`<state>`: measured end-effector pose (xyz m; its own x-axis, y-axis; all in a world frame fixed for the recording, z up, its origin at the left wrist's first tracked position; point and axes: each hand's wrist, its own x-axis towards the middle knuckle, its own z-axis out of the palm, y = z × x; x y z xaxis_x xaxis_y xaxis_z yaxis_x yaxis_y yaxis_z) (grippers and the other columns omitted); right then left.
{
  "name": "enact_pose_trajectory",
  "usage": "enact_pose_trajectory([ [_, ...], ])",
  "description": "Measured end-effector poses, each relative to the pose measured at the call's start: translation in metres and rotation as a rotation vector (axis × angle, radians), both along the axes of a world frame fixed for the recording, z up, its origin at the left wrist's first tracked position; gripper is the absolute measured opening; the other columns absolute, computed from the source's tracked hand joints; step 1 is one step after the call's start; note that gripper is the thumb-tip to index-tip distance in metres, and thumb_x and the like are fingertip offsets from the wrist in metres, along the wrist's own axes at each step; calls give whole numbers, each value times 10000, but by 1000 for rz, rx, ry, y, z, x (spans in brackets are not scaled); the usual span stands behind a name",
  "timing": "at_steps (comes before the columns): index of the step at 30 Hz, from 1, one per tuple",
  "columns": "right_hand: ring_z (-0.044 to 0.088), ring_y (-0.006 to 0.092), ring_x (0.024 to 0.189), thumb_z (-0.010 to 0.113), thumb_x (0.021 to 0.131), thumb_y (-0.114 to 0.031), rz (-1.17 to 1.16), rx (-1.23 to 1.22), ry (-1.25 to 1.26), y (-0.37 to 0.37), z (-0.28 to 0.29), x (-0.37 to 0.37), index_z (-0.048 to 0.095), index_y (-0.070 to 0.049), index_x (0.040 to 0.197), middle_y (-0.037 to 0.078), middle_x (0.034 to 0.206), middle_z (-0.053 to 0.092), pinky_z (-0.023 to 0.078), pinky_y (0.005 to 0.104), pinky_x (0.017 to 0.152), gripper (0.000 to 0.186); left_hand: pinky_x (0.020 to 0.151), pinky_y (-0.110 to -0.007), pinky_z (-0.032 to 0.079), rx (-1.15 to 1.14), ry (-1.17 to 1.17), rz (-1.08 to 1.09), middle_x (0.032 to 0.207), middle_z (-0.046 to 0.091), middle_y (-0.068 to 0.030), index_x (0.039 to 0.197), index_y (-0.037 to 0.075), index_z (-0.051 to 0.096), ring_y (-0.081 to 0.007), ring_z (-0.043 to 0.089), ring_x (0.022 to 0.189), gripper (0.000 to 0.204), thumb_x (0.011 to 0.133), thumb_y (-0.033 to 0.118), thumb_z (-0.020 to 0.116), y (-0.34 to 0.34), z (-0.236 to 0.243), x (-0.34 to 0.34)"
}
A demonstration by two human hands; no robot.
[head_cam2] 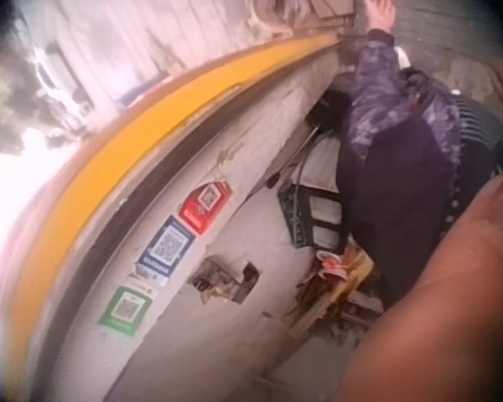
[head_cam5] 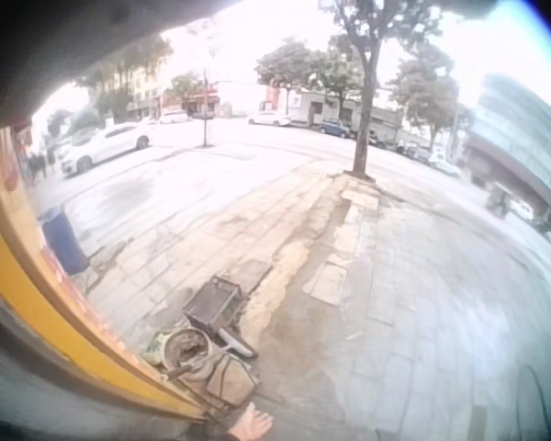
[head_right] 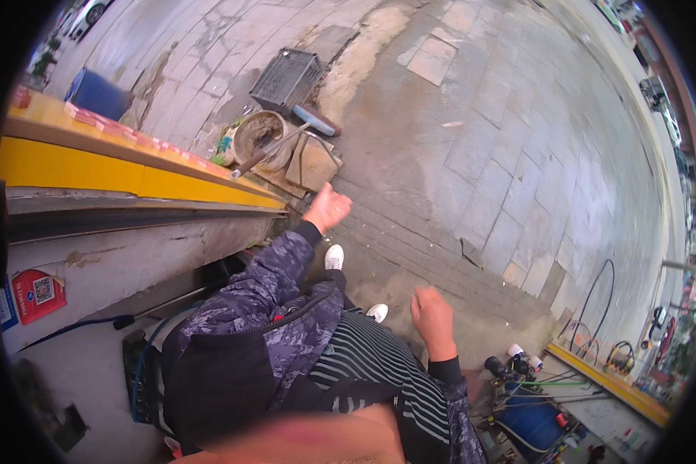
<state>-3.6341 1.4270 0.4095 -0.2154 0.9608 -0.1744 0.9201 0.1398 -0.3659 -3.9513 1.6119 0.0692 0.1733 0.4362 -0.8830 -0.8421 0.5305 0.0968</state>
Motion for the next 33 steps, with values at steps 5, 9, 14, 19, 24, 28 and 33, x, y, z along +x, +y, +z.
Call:
enact_pose_trajectory([
  [5,658,353,1013,759,889,-189,-101,131,93,-22,23,34,674,-57,1183,140,1071,672,549,447,822,333,954,-492,590,187,-361,-517,1363,643,-177,1421,80,473,-351,650,1250,565,1093,539,509,-75,108,202],
  [9,590,373,1201,781,876,-313,-226,505,122,-58,42,74,678,-78,1264,134,1210,644,479,488,999,465,1127,-431,497,463,-586,-1058,1491,588,-130,1515,73,461,-298,577,1367,570,1135,492,392,-140,227,321],
  [14,535,355,1368,610,990,-526,-383,785,44,-167,55,161,666,-84,1341,153,1422,591,327,531,1164,567,1165,-441,437,713,-828,-1407,1529,544,-145,1540,77,449,-311,535,1399,601,1119,505,435,-251,307,444],
  [19,527,378,1367,538,1026,-528,-588,984,-100,-306,52,230,652,-98,1354,165,1440,579,328,564,1143,552,1204,-451,377,982,-1142,-1541,1567,501,-160,1564,81,437,-324,493,1431,637,1103,519,478,-374,321,549],
  [24,516,439,1362,412,1070,-583,-781,1085,-207,-408,50,275,559,-86,1433,218,1470,548,302,613,1185,633,1186,-403,387,991,-1142,-1721,1539,516,-119,1523,88,473,-265,496,1406,567,1114,480,477,-468,349,608],
  [28,494,486,1370,400,1076,-589,-920,1111,-178,-465,28,308,511,-66,1471,262,1519,508,324,623,1162,665,1107,-314,463,752,-1045,-1922,1410,585,-23,1446,104,542,-141,553,1274,448,1132,413,461,-534,358,643],
  [33,520,417,1361,395,1081,-587,-1225,1074,-299,-545,-10,362,523,-7,1445,240,1499,535,379,554,1141,697,1187,-351,401,619,-1092,-2158,1556,515,-63,1544,87,497,-178,479,1437,494,1128,344,429,-576,378,692],
])
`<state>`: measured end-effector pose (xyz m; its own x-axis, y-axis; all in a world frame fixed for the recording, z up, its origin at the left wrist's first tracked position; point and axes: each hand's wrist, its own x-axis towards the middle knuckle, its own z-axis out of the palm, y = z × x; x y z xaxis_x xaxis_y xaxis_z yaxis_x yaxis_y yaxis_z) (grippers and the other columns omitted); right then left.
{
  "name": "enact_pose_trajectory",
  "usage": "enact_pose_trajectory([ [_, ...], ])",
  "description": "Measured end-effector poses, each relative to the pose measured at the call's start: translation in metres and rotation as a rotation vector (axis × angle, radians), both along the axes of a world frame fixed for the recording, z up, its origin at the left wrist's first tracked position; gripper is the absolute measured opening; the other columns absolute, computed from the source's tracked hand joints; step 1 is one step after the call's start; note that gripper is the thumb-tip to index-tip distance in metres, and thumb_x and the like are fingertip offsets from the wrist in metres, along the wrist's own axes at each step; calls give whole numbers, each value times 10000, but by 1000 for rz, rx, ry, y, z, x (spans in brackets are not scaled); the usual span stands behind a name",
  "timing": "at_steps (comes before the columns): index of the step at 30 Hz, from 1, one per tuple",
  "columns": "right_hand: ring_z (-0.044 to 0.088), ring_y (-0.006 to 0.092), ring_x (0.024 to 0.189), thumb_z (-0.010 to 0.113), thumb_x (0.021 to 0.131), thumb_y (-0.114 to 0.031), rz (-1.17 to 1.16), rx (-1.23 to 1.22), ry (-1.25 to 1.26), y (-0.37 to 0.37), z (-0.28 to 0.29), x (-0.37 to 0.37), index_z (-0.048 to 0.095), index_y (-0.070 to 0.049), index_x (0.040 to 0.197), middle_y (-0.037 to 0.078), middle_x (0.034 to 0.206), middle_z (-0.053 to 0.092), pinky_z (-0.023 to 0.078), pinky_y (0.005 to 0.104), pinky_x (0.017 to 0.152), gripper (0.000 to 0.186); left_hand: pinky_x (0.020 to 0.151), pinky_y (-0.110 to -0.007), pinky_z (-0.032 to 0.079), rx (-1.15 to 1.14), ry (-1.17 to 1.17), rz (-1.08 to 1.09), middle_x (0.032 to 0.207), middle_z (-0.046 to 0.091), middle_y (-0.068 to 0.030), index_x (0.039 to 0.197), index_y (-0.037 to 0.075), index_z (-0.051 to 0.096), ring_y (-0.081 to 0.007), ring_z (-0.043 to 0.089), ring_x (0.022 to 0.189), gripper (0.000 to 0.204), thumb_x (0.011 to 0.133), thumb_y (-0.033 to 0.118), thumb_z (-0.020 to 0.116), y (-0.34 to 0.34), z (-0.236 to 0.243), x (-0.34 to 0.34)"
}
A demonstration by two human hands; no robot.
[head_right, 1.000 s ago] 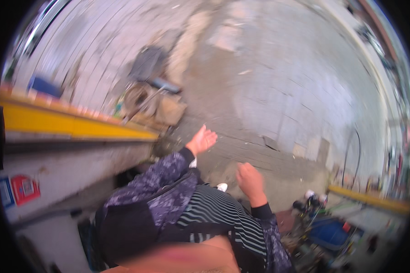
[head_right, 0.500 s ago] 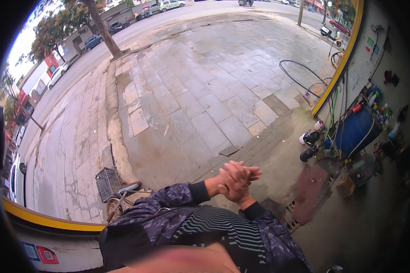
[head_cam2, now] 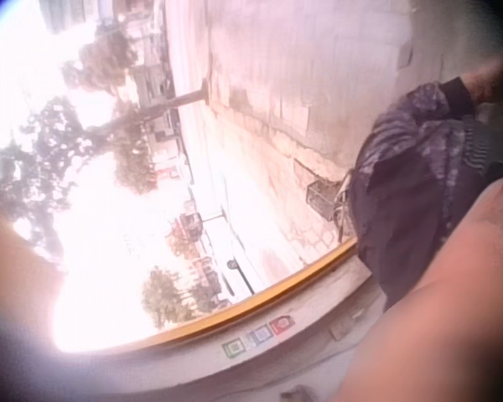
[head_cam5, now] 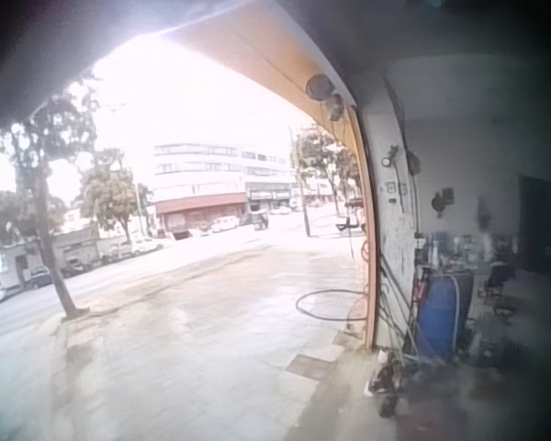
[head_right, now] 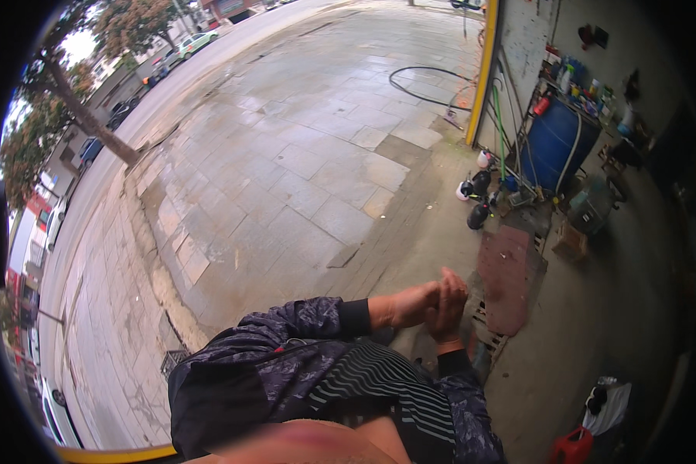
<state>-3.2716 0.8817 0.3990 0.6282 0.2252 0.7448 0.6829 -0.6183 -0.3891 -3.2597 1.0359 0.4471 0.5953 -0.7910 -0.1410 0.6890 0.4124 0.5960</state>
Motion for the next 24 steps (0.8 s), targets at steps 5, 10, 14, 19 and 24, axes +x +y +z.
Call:
enact_pose_trajectory([
  [5,537,347,1336,384,1097,-558,-24,1330,721,-71,-42,56,562,20,1413,196,1446,573,418,483,1129,683,1198,-364,379,-25,-229,-44,1491,592,-79,1479,43,579,-199,530,1401,466,1132,319,436,-44,11,69],
  [10,581,308,1265,361,1100,-584,136,1712,955,-82,-15,132,539,-34,1466,148,1384,618,457,465,1093,684,1227,-424,324,379,-1274,286,1450,594,-188,1384,72,639,-340,512,1391,411,1073,306,508,-117,-6,135],
  [14,615,277,1208,342,1102,-604,198,1733,959,-109,24,177,521,-78,1508,110,1335,654,489,452,1064,688,1277,-457,224,234,-1604,421,1566,485,-199,1381,86,648,-319,367,1519,516,1028,448,544,-147,-23,188],
  [19,659,237,1138,318,1104,-629,149,1795,912,-152,45,188,499,-133,1560,62,1274,698,528,435,1028,697,1279,-572,175,-89,-1535,466,1492,547,-167,1317,94,680,-375,425,1483,483,1058,422,439,-204,-26,219],
  [24,628,255,1190,326,1102,-636,68,1906,840,-224,41,162,471,-112,1569,97,1315,668,496,444,1066,717,1297,-555,158,-312,-1452,245,1566,490,-164,1448,73,582,-360,348,1543,611,1050,504,412,-305,-53,232],
])
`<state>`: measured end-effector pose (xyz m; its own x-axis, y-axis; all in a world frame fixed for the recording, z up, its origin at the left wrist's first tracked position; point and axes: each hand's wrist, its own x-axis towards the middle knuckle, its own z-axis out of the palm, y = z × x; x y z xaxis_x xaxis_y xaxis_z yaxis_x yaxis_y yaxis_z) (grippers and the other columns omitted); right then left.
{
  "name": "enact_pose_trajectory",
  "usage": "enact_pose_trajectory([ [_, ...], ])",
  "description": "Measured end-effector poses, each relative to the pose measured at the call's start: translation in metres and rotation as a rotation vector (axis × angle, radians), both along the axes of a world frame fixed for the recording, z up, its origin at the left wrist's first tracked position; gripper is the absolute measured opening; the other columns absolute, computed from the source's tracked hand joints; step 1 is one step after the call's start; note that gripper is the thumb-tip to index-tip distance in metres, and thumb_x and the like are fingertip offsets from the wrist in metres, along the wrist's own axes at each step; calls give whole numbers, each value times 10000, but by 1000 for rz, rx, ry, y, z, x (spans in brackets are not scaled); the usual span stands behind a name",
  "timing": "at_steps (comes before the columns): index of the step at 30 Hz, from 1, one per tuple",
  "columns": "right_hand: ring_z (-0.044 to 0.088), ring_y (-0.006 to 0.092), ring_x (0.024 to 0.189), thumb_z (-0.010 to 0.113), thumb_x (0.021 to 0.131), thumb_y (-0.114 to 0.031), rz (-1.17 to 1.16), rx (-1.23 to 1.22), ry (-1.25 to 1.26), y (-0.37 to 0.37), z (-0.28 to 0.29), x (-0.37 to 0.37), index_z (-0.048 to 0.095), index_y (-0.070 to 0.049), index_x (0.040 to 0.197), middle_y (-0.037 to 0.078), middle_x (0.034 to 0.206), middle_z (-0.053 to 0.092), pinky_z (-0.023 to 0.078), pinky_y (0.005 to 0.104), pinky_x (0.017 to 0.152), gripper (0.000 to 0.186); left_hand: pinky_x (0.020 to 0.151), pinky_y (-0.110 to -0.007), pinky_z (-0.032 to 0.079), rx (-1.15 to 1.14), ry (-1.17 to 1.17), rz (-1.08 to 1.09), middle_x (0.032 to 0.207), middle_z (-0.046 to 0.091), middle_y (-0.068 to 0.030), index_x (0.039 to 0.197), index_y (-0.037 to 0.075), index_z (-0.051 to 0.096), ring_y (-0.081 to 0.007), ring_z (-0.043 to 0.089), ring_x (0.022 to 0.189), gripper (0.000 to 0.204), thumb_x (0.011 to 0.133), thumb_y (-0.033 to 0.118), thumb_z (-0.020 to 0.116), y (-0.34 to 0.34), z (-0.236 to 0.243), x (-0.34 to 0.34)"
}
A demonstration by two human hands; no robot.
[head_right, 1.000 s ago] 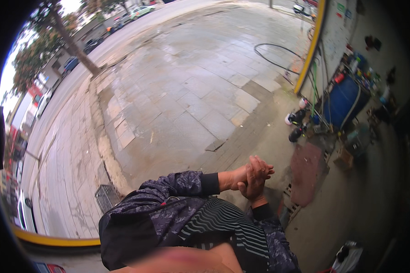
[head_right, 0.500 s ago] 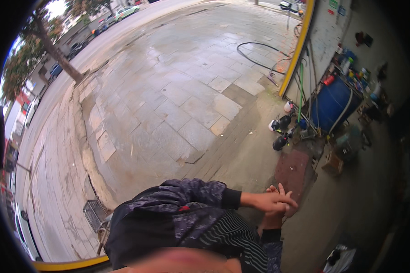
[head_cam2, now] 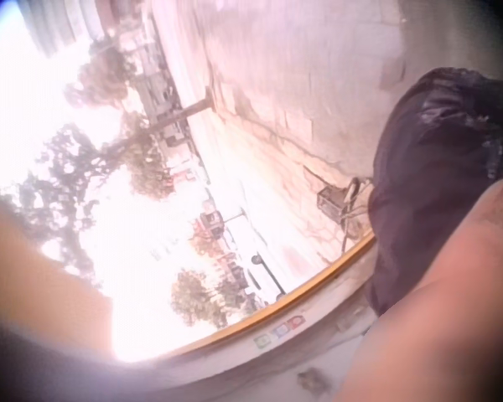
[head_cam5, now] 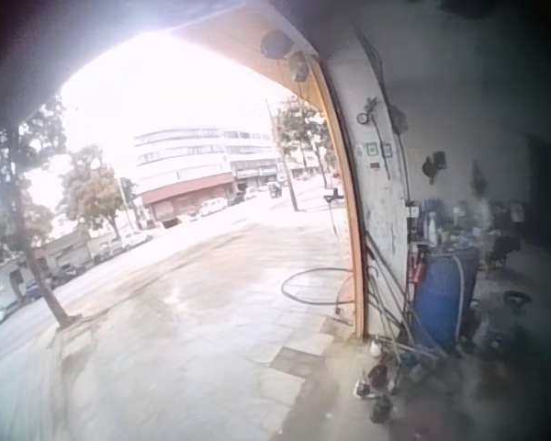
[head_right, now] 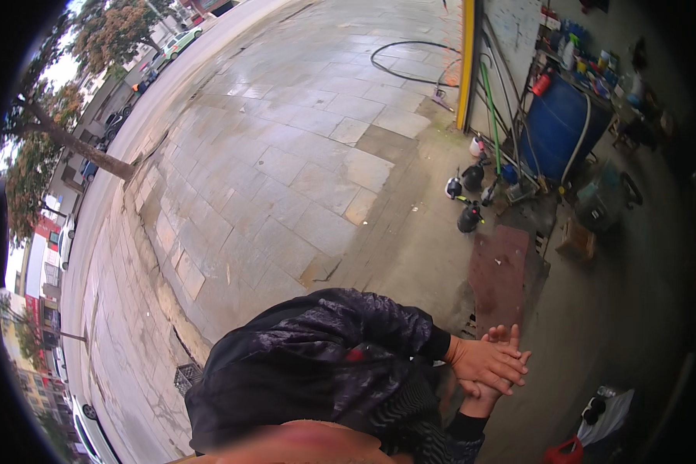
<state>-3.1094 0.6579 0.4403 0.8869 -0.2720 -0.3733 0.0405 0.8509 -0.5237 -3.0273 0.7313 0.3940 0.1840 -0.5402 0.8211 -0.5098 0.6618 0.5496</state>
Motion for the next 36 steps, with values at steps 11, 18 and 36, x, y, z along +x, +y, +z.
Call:
enact_pose_trajectory([
  [11,520,325,1372,359,1094,-642,-163,128,-166,-188,26,-14,408,-24,1564,219,1463,561,386,479,1192,777,1288,-530,212,376,-589,8,1667,389,-181,1572,55,474,-372,314,1562,985,926,799,490,-184,-4,35],
  [18,392,336,1519,347,1081,-684,-362,143,-87,-243,13,-20,324,4,1619,249,1592,464,233,479,1288,874,1262,-548,279,541,-758,209,1592,499,-173,1519,70,543,-335,422,1516,623,995,401,611,-218,-21,50],
  [36,643,381,1031,411,1062,-266,-411,-2332,-93,-437,16,32,736,43,1106,179,1087,716,487,541,976,451,972,-382,534,1164,0,-526,1212,683,-223,1199,8,659,-298,647,1129,270,971,152,667,-482,-119,32],
])
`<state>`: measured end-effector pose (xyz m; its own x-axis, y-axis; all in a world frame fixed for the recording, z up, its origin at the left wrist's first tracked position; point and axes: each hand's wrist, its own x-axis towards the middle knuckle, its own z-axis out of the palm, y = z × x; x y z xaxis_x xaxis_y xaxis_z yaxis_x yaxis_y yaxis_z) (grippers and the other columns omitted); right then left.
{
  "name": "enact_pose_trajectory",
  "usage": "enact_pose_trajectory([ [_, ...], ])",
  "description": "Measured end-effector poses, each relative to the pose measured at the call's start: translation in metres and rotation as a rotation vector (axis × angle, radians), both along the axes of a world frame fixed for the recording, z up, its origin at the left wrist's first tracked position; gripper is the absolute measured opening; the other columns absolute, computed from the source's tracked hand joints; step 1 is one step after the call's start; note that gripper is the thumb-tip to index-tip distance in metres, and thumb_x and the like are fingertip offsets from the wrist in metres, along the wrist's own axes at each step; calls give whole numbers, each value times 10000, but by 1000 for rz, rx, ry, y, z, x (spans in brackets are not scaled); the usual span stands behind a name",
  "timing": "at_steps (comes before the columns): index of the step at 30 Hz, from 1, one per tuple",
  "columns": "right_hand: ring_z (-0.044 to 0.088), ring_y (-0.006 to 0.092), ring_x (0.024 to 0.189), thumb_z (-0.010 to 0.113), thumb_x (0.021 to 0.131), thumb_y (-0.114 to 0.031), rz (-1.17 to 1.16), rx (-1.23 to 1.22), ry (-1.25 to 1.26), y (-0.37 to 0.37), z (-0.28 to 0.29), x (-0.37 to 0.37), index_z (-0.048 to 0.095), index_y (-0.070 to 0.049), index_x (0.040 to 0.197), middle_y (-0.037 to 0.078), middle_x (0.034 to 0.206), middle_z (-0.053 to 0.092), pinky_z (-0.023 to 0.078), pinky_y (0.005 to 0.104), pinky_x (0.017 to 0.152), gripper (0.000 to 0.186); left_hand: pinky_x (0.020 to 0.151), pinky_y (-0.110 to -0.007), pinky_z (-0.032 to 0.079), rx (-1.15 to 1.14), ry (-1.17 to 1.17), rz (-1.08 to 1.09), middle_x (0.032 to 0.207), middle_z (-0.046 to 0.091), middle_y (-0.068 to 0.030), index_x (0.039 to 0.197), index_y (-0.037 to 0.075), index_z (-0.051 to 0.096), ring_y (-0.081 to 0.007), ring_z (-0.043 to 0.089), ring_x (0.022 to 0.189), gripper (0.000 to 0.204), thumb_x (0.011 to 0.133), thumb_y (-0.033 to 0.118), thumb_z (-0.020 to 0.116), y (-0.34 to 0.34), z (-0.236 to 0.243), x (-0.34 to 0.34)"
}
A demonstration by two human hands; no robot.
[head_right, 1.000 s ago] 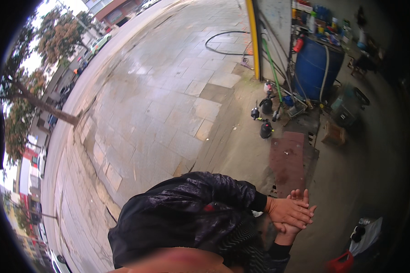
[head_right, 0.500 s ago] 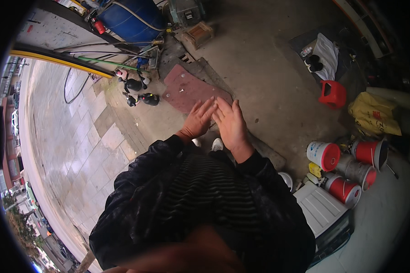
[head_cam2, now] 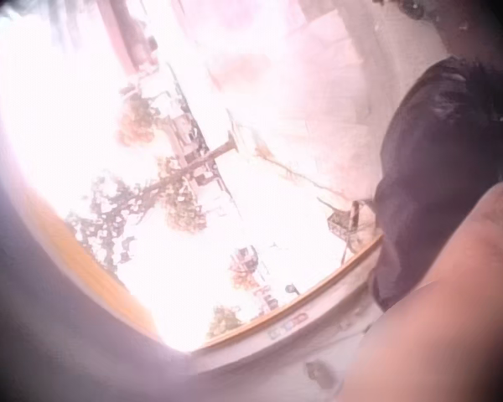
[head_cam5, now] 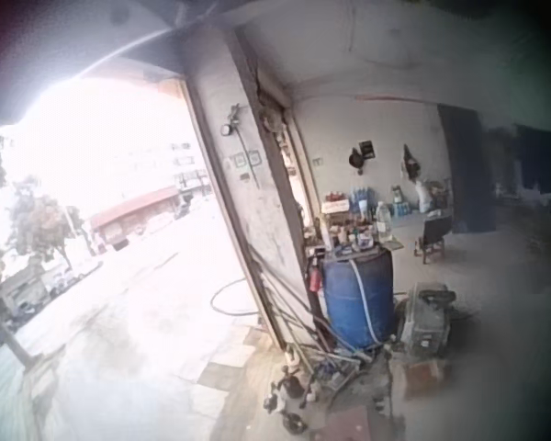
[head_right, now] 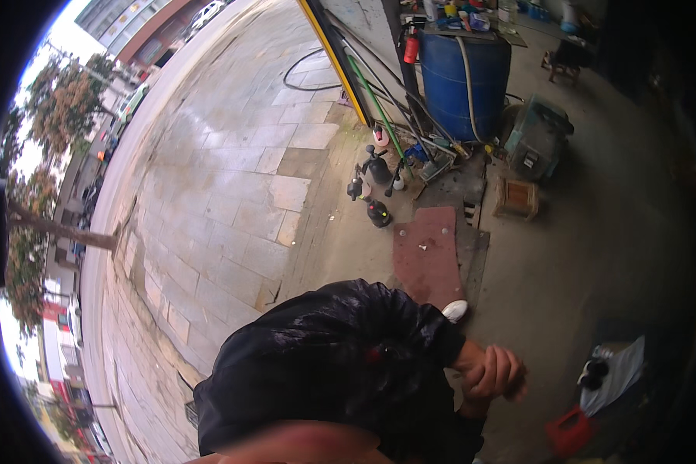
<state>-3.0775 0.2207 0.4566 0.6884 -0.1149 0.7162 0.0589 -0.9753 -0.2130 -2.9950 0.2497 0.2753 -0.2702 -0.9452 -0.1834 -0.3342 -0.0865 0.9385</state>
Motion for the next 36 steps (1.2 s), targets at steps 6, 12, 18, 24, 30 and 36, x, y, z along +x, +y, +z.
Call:
enact_pose_trajectory([
  [6,622,381,1114,372,1068,-350,101,-138,77,-149,17,77,690,44,1194,184,1181,689,472,565,997,522,996,-373,518,54,411,198,1227,666,-181,1242,22,635,-272,625,1152,296,1004,197,621,-136,63,84],
  [12,591,418,1213,322,1064,-424,161,-14,-57,-258,21,144,604,-8,1340,218,1335,615,455,593,1033,573,1019,-364,502,161,1030,354,1241,648,-139,1285,36,611,-247,602,1174,325,1036,242,576,-230,129,149],
  [18,534,455,1325,295,1081,-513,246,12,-91,-368,13,168,430,-102,1561,235,1479,534,434,602,1076,646,1043,-355,486,76,1274,474,1256,631,-98,1328,50,587,-222,579,1196,356,1068,287,530,-317,176,172],
  [24,507,419,1372,346,1112,-482,265,47,-77,-524,-5,179,419,-85,1574,220,1548,485,421,554,1117,614,1066,-345,470,-68,1264,605,1271,613,-56,1372,64,562,-196,556,1218,389,1100,332,485,-429,217,170],
  [30,507,285,1373,412,1111,-552,287,841,266,-673,-18,187,475,7,1495,159,1497,534,445,432,1115,681,1128,-391,428,-275,1177,707,1244,689,-63,1277,35,638,-221,591,1234,436,1143,356,375,-502,271,168],
  [36,518,276,1366,402,1115,-550,433,1453,206,-704,-14,177,487,0,1480,159,1492,543,443,421,1123,666,1091,-420,501,-526,195,638,1320,703,-167,1264,9,692,-309,661,1246,377,1109,267,465,-593,286,175],
])
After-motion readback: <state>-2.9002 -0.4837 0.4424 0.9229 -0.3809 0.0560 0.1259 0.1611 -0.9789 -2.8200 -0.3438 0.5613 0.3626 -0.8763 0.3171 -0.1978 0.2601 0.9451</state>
